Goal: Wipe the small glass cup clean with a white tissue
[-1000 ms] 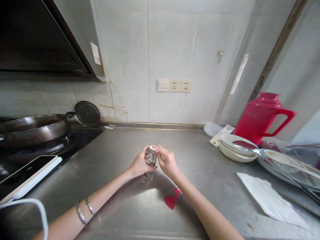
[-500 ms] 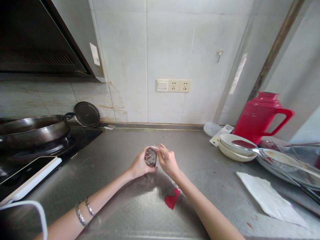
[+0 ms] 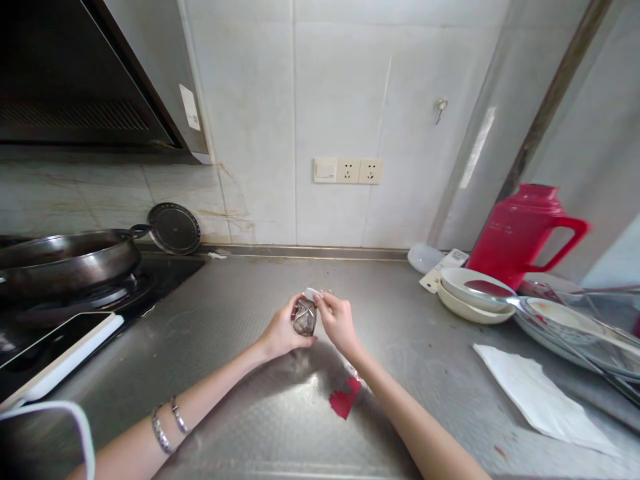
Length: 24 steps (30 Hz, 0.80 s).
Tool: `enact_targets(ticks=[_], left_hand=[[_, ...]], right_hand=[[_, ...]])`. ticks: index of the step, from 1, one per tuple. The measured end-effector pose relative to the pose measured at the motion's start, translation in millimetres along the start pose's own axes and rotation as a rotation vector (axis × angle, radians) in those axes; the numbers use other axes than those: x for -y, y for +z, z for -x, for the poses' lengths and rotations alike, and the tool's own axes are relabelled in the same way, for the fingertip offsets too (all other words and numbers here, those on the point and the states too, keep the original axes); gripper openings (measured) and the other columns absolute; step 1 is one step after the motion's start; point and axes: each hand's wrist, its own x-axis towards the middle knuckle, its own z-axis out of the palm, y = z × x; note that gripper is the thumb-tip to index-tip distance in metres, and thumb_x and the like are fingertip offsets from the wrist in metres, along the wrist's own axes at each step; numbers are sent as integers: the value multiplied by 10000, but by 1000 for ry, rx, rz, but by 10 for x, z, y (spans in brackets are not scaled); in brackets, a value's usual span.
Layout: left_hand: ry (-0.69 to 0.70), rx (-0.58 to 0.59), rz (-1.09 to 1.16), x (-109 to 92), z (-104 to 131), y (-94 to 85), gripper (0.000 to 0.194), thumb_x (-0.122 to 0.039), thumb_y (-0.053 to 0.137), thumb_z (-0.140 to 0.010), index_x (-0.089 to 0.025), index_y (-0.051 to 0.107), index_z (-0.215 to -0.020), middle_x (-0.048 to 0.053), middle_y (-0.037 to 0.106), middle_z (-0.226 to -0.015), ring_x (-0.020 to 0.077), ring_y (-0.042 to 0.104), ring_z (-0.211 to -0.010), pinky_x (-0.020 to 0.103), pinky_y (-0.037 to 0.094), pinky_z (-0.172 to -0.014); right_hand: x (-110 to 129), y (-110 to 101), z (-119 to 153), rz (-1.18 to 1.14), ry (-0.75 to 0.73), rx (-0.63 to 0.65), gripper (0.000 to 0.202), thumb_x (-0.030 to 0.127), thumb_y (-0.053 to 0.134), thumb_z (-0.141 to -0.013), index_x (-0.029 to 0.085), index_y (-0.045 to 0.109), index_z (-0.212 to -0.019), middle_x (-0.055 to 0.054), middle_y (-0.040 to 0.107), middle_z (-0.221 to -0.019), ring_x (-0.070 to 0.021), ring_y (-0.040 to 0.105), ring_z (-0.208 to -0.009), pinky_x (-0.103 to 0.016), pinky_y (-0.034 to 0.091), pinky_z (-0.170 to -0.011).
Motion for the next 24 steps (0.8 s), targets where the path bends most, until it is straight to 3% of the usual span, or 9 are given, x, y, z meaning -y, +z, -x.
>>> enact_targets(ticks=[3, 5, 7, 11, 14, 19, 24], left_hand=[[19, 4, -15, -16, 4, -4, 885, -237, 831, -486, -165, 415, -1263, 108, 634, -1125, 253, 616, -1001, 361, 479, -883], [33, 11, -20, -41, 0, -4, 846, -230, 824, -492, -167, 432, -1240, 100, 637, -1114, 245, 620, -979, 356, 485, -863], [51, 18, -15, -68, -5, 1, 777, -215, 804, -514, -176, 454, -1207, 87, 643, -1096, 230, 625, -948, 339, 493, -833], [88, 15, -6, -110, -6, 10, 687, -183, 770, -544, -197, 475, -1164, 71, 643, -1096, 210, 623, -928, 312, 491, -807], [55, 10, -35, -132, 7, 6, 698, -181, 780, -530, -204, 477, -1159, 62, 645, -1083, 215, 622, -926, 312, 490, -792], [29, 8, -110, -155, 26, -4, 755, -200, 814, -480, -191, 486, -1160, 67, 640, -1068, 242, 609, -958, 342, 474, -839], [71, 5, -81, -164, 10, -6, 689, -171, 774, -522, -207, 496, -1151, 50, 648, -1070, 215, 623, -923, 312, 490, -805]], right_hand=[[30, 1, 7, 15, -13, -4, 372, 378, 451, -919, 175, 694, -723, -45, 720, -689, -202, 679, -624, -266, 537, -561], [68, -19, 19, 19, -159, 3, 278, 302, 448, -921, 206, 707, -888, -51, 743, -857, -222, 703, -782, -341, 564, -759], [102, -53, 26, 18, -332, 57, 277, 216, 424, -920, 231, 671, -1044, -52, 725, -1001, -221, 683, -943, -431, 497, -952], [117, -122, 11, 59, -535, 171, 332, 150, 417, -904, 230, 607, -1165, -66, 698, -1086, -202, 646, -1043, -485, 425, -1048], [94, -124, -13, 42, -502, 151, 297, 160, 426, -906, 220, 634, -1110, -55, 709, -1041, -196, 666, -989, -471, 433, -1050], [85, -47, -17, 58, -250, 31, 298, 230, 423, -926, 226, 696, -808, 26, 665, -619, -167, 692, -658, -436, 478, -1016], [118, -60, 27, 32, -382, 79, 296, 197, 423, -915, 247, 649, -1101, -32, 717, -1018, -205, 674, -973, -481, 440, -1040]])
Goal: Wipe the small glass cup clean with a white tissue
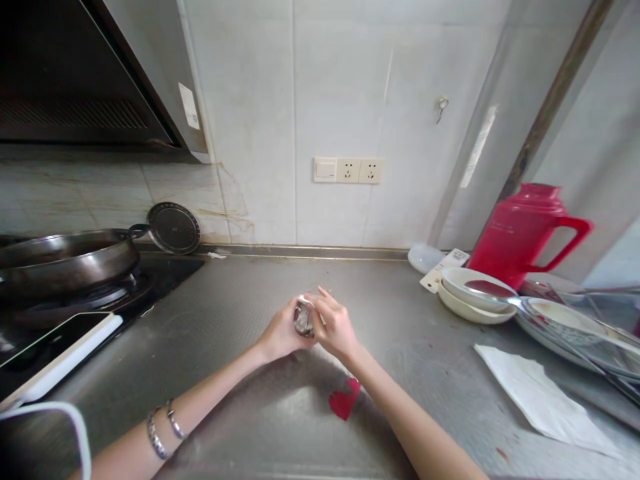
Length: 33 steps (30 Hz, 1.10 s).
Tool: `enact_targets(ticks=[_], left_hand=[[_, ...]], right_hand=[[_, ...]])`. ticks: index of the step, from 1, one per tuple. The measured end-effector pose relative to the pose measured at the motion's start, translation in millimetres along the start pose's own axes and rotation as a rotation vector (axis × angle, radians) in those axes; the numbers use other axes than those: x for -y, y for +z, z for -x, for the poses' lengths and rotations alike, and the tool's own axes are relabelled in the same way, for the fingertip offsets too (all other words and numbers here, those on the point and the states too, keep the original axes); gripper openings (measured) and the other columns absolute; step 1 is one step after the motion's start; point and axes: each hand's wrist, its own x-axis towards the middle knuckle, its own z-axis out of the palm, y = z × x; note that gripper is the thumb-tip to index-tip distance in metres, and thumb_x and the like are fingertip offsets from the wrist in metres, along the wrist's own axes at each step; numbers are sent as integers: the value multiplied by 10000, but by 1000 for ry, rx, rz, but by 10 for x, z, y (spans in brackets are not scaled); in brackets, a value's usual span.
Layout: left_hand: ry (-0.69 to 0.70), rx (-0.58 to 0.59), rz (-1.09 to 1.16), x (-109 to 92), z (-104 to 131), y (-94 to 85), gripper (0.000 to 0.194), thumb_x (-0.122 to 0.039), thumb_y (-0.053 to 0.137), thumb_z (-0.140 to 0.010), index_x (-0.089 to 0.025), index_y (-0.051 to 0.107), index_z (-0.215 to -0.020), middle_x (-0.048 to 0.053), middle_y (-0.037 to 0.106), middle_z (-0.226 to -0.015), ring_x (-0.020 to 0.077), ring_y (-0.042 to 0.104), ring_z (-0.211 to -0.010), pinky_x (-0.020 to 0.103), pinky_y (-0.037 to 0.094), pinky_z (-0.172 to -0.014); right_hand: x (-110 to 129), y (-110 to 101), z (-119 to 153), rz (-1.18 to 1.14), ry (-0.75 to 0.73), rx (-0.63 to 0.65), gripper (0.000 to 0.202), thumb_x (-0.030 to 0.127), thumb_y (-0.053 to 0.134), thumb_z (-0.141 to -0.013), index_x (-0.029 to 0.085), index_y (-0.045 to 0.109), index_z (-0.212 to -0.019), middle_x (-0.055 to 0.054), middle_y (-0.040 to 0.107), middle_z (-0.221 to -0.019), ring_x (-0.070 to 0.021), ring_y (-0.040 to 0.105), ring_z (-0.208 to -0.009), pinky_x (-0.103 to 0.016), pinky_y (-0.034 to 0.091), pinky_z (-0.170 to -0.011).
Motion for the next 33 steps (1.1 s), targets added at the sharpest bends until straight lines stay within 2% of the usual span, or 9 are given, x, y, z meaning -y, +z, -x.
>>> enact_targets(ticks=[4, 6, 9, 12, 14, 18, 21, 27, 33], left_hand=[[-22, -1, 67, -34, -23, -5, 657, -151, 757, -528, -192, 498, -1130, 49, 669, -1034, 200, 640, -865, 298, 508, -767], [-36, 0, 104, -43, -27, -2, 653, -167, 762, -535, -186, 498, -1132, 49, 675, -1022, 197, 646, -854, 296, 512, -761], [-59, 4, 169, -27, -25, 6, 726, -208, 793, -531, -179, 478, -1185, 63, 668, -1054, 203, 643, -902, 295, 509, -792], [-98, 3, 207, -4, -21, 6, 774, -231, 821, -512, -163, 473, -1200, 68, 670, -1027, 202, 643, -883, 291, 510, -778], [-110, -1, 218, 0, -22, -1, 748, -236, 823, -513, -157, 489, -1177, 67, 673, -1001, 199, 642, -858, 289, 510, -759], [-105, 0, 254, -3, -40, -16, 710, -252, 818, -534, -154, 503, -1163, 72, 673, -1020, 200, 639, -880, 291, 502, -775], [-112, -42, 240, 17, -61, -23, 631, -261, 817, -531, -158, 536, -1087, 62, 681, -996, 197, 637, -867, 282, 497, -757], [-148, -19, 352, 51, -71, -22, 581, -279, 812, -543, -142, 560, -1048, 50, 674, -922, 169, 617, -781, 266, 478, -701], [-160, -35, 358, 3, -77, -27, 508, -292, 808, -549, -132, 571, -969, 54, 668, -899, 167, 606, -779, 267, 469, -704]], right_hand=[[13, -63, 13, 16, -168, 67, 355, 153, 426, -900, 233, 594, -1202, -68, 686, -1122, -217, 623, -1093, -499, 426, -1047], [9, -70, 9, 2, -183, 70, 347, 159, 431, -900, 234, 603, -1192, -64, 684, -1126, -217, 626, -1090, -501, 417, -1056], [-5, -34, -2, -35, -6, -43, 285, 213, 434, -917, 236, 676, -1065, -31, 725, -1008, -222, 682, -972, -492, 441, -1038], [-23, 11, -5, -36, 240, -158, 281, 293, 461, -917, 220, 728, -873, -14, 747, -817, -267, 703, -897, -467, 542, -912], [-30, 21, 3, -41, 273, -172, 283, 303, 473, -911, 220, 732, -835, -12, 748, -804, -280, 701, -897, -462, 555, -886], [-13, 1, 28, -86, 43, -131, 277, 191, 458, -909, 240, 682, -1065, -31, 723, -1022, -234, 678, -982, -497, 427, -1043], [3, -6, 44, -81, -91, -76, 339, 141, 452, -900, 244, 628, -1171, -63, 680, -1137, -237, 621, -1098, -519, 393, -1065], [-64, -1, 39, -30, -110, -109, 340, 132, 438, -911, 234, 615, -1182, -78, 689, -1117, -230, 636, -1074, -523, 412, -1044], [-72, -57, 27, 21, -274, -68, 440, 63, 467, -869, 234, 550, -1266, -93, 669, -1155, -235, 616, -1106, -520, 428, -1034]])
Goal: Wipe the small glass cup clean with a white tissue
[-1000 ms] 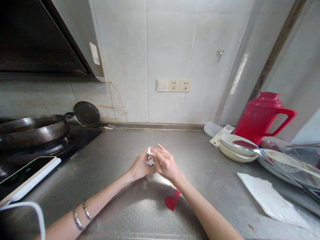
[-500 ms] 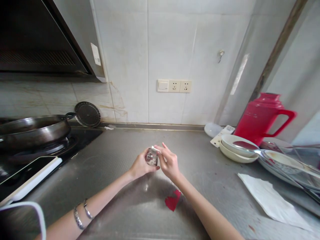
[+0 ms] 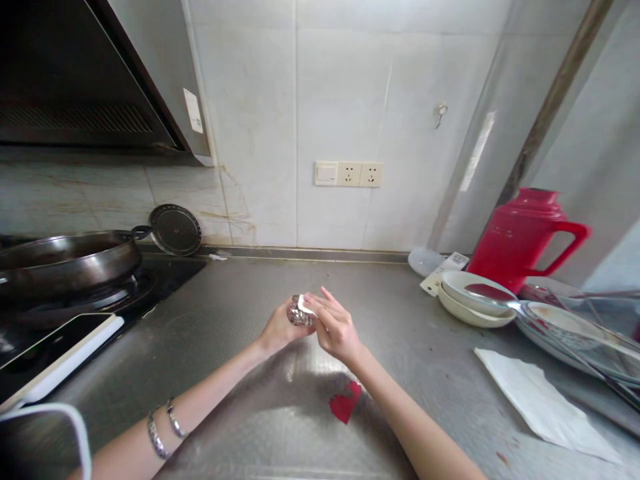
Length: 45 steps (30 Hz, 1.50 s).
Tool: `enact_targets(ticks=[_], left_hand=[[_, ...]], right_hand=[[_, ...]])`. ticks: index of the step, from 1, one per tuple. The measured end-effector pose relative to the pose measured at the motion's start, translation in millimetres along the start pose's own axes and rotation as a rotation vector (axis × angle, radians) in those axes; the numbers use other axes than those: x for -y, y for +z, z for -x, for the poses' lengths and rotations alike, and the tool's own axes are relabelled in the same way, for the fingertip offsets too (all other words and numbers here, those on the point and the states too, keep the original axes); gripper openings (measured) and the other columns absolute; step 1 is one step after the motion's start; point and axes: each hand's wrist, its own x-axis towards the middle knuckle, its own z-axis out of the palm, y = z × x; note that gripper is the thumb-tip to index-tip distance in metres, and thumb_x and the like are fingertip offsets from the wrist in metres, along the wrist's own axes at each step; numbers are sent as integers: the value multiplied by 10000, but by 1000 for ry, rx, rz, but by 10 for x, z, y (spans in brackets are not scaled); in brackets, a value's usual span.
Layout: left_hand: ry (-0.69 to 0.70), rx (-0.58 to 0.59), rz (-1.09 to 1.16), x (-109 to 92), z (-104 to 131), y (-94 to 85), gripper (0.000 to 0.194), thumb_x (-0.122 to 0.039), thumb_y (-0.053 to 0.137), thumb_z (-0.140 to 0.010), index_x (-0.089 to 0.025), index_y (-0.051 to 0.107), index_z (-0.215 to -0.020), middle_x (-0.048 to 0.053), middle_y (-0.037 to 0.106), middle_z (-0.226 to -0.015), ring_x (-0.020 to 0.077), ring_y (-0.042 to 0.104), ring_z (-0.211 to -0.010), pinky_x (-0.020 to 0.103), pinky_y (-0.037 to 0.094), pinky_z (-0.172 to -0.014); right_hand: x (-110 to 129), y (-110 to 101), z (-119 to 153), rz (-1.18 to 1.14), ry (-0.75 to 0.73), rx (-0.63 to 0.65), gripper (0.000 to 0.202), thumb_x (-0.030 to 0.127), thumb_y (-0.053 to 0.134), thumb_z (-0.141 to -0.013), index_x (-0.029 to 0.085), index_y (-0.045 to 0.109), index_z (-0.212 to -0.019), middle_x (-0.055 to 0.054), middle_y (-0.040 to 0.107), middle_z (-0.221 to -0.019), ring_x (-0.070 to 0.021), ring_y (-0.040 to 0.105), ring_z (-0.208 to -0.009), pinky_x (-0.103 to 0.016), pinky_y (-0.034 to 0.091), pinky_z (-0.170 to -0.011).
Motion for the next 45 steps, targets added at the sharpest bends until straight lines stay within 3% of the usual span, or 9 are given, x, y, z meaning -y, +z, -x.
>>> enact_targets(ticks=[2, 8, 16, 22, 31, 39, 45], left_hand=[[5, 9, -2, -26, 9, 1, 501, -286, 800, -556, -134, 566, -972, 50, 664, -900, 162, 603, -773, 264, 468, -703], [26, 41, -57, -56, 56, 12, 542, -236, 794, -552, -143, 558, -1030, 13, 639, -833, 127, 571, -701, 225, 442, -633], [-8, -33, -53, -41, 15, -18, 541, -300, 797, -569, -135, 563, -1027, 49, 665, -906, 150, 598, -758, 247, 461, -680], [19, -3, -64, -106, 63, 3, 499, -283, 787, -582, -141, 568, -1007, 10, 649, -805, 123, 573, -676, 222, 436, -611], [-22, -100, -93, -118, 13, -31, 502, -301, 794, -567, -147, 584, -995, 47, 686, -912, 166, 625, -773, 249, 473, -674], [19, -1, -86, -81, 53, -2, 553, -291, 784, -580, -141, 559, -1063, 29, 668, -858, 148, 610, -738, 235, 467, -654], [20, -56, -201, -49, 18, -31, 542, -304, 784, -575, -164, 570, -1053, 36, 692, -899, 172, 637, -778, 246, 474, -678]], right_hand=[[0, 0, -5, -11, 1, -4, 432, 63, 472, -868, 238, 562, -1252, -85, 675, -1146, -235, 620, -1099, -520, 429, -1035], [-45, 51, 3, -37, 207, -119, 323, 105, 484, -893, 243, 646, -1136, -54, 723, -1025, -212, 692, -945, -520, 437, -1032], [77, 57, -9, -65, 123, -87, 372, 86, 484, -883, 245, 618, -1191, -72, 688, -1119, -237, 643, -1062, -530, 424, -1037], [-14, 61, 2, -29, 229, -142, 335, 127, 479, -903, 268, 638, -1162, -50, 708, -1071, -216, 683, -973, -531, 420, -1045], [62, 63, 8, -19, 109, -67, 410, 82, 480, -876, 273, 596, -1219, -63, 676, -1144, -229, 634, -1076, -533, 397, -1054], [-10, 91, -4, -51, 335, -148, 284, 179, 465, -916, 259, 677, -1087, -32, 719, -1042, -195, 698, -922, -524, 400, -1062], [44, 75, 6, -70, 196, -71, 336, 138, 478, -897, 259, 631, -1171, -60, 692, -1111, -231, 642, -1062, -545, 398, -1053]])
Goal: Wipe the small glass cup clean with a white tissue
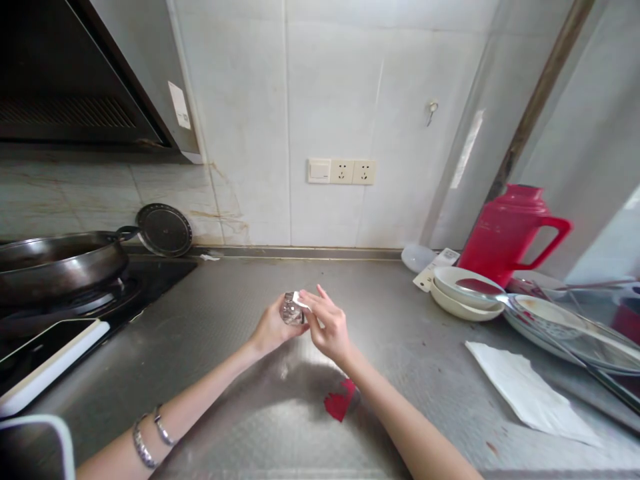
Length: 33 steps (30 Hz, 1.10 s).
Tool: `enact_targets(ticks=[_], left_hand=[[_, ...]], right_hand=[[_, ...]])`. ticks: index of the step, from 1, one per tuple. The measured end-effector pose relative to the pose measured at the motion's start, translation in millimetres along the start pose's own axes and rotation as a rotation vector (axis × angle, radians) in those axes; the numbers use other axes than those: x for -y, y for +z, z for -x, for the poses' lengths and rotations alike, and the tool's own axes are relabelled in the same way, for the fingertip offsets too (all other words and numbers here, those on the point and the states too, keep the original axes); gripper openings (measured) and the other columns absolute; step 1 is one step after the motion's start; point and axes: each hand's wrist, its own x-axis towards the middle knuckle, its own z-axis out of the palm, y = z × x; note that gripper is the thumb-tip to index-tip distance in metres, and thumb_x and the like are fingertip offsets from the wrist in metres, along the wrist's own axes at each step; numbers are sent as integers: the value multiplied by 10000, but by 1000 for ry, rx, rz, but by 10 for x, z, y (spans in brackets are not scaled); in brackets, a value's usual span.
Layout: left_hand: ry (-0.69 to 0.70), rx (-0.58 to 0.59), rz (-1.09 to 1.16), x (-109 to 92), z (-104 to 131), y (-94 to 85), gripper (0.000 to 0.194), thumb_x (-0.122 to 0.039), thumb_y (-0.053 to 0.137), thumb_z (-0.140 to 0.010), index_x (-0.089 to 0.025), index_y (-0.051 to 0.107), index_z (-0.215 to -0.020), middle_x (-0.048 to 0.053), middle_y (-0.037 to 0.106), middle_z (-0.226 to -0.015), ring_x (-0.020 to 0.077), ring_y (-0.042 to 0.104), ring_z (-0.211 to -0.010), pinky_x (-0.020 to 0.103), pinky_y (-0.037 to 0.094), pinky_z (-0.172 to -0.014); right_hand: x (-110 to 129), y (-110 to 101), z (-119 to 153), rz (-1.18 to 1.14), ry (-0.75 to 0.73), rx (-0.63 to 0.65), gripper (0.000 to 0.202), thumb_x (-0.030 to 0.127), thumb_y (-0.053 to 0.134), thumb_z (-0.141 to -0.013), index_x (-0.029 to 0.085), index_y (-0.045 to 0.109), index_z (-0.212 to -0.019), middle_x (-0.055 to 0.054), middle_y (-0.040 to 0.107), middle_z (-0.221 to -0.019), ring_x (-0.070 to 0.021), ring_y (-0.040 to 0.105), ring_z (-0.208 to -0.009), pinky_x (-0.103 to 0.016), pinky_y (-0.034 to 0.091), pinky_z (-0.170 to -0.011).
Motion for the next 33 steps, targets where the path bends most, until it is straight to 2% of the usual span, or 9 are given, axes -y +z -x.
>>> enact_targets(ticks=[3, 8, 13, 16, 19, 21, 24, 27, 33], left_hand=[[-4, -12, -34, 27, -8, -6, 541, -320, 787, -570, -168, 575, -1044, 47, 700, -910, 181, 643, -778, 251, 476, -674], [23, 38, -111, 16, 23, -6, 650, -321, 797, -549, -167, 541, -1127, 60, 695, -923, 196, 648, -793, 275, 485, -703], [40, 47, -174, 36, 13, -6, 694, -293, 795, -533, -169, 512, -1154, 83, 678, -1012, 223, 644, -877, 304, 492, -747], [38, 48, -203, 50, 9, 2, 705, -284, 794, -527, -156, 496, -1153, 86, 674, -1005, 219, 641, -847, 309, 495, -735], [71, 59, -194, 55, 16, 15, 637, -253, 784, -529, -174, 518, -1102, 67, 673, -990, 208, 638, -834, 297, 493, -726], [106, 56, -173, 59, 22, 22, 598, -227, 771, -535, -189, 527, -1080, 62, 666, -1017, 210, 634, -874, 299, 491, -765], [121, 47, -136, 60, 26, 27, 642, -213, 763, -536, -185, 504, -1123, 74, 660, -1044, 223, 629, -929, 323, 485, -831], [125, 53, -138, 39, 35, 32, 635, -198, 756, -533, -186, 510, -1118, 73, 662, -1044, 230, 627, -944, 332, 484, -841], [137, 89, -163, 22, 61, 40, 617, -218, 763, -551, -202, 526, -1120, 57, 664, -1051, 223, 632, -905, 310, 494, -762]], right_hand=[[-7, 20, 19, -3, 1, 14, 326, 150, 471, -904, 260, 637, -1162, -59, 690, -1115, -235, 639, -1069, -539, 409, -1046], [-37, 46, 15, -48, 173, -66, 252, 198, 484, -916, 250, 696, -1041, -27, 728, -1011, -213, 701, -918, -531, 425, -1040], [-21, -15, -56, -121, 182, 21, 243, 205, 494, -911, 256, 712, -1005, -1, 741, -950, -224, 703, -910, -499, 455, -1021], [-45, -67, -81, -69, 97, 91, 265, 178, 475, -911, 249, 686, -1055, -22, 730, -1003, -219, 695, -937, -491, 469, -1008], [-53, -101, -77, 35, -95, 187, 328, 124, 455, -891, 227, 619, -1155, -67, 697, -1099, -213, 654, -1039, -503, 446, -1026], [-26, -103, -71, 91, -212, 236, 383, 89, 444, -873, 205, 569, -1216, -95, 685, -1122, -211, 621, -1099, -504, 429, -1040], [26, -91, -80, 122, -329, 282, 424, 58, 424, -853, 176, 532, -1246, -118, 682, -1125, -210, 589, -1145, -485, 423, -1049], [21, -102, -114, 135, -333, 290, 411, 67, 410, -858, 187, 544, -1227, -109, 686, -1117, -205, 605, -1122, -481, 427, -1047], [-25, -152, -161, 172, -266, 252, 372, 90, 424, -868, 205, 571, -1190, -95, 709, -1060, -205, 652, -1041, -500, 433, -1036]])
